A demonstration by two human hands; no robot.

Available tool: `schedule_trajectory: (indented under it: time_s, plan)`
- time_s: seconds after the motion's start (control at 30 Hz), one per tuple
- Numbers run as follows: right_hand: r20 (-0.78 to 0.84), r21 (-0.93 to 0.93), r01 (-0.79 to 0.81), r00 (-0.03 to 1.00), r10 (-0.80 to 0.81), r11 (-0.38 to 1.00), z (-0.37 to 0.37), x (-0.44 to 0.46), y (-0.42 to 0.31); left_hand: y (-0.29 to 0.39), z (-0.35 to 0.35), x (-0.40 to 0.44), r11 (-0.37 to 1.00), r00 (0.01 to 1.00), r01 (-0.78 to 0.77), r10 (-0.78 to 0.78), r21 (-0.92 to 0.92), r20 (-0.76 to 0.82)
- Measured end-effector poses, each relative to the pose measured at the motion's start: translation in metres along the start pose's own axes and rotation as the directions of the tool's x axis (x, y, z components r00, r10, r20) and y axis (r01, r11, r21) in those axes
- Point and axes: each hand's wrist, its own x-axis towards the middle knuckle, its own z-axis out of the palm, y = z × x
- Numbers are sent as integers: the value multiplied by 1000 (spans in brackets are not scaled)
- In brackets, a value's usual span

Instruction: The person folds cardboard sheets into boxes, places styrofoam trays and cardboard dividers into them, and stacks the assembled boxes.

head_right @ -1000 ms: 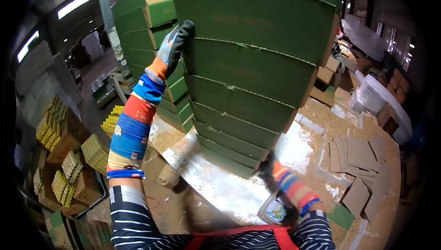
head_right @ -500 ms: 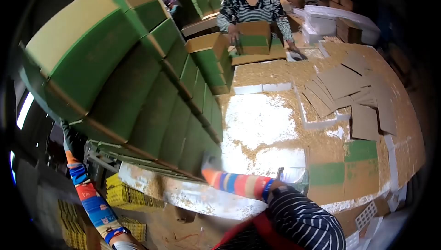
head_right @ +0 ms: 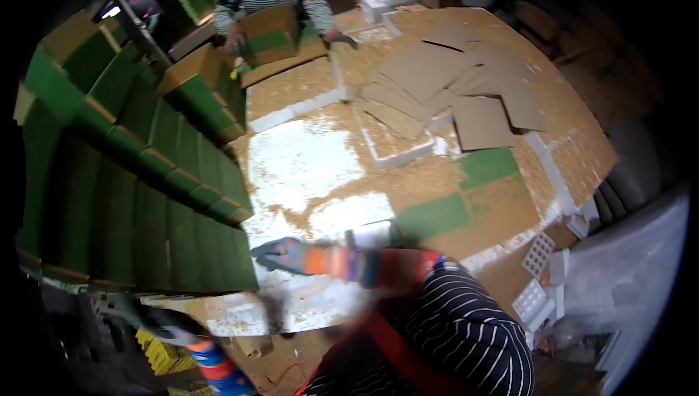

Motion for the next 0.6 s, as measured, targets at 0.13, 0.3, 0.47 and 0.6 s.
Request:
schedule_trajectory:
  time_s: [0.13,0.3,0.47,0.6]
  plan:
    - [-577,264,221,816,-30,939,-110,-140,50,140,64,-118,893,612,118,279,-434,740]
    - [-758,-644,-715,645,-98,272,-210,-302,90,259,125,-235,836,252,-41,539,-548,804]
    - [-565,-825,-563,824,-35,48,-241,-367,128,317,150,-290,957,72,-62,288,-284,955]
    - [-456,-885,-456,890,17,99,-248,-394,118,327,156,-286,946,-126,-66,308,-318,943]
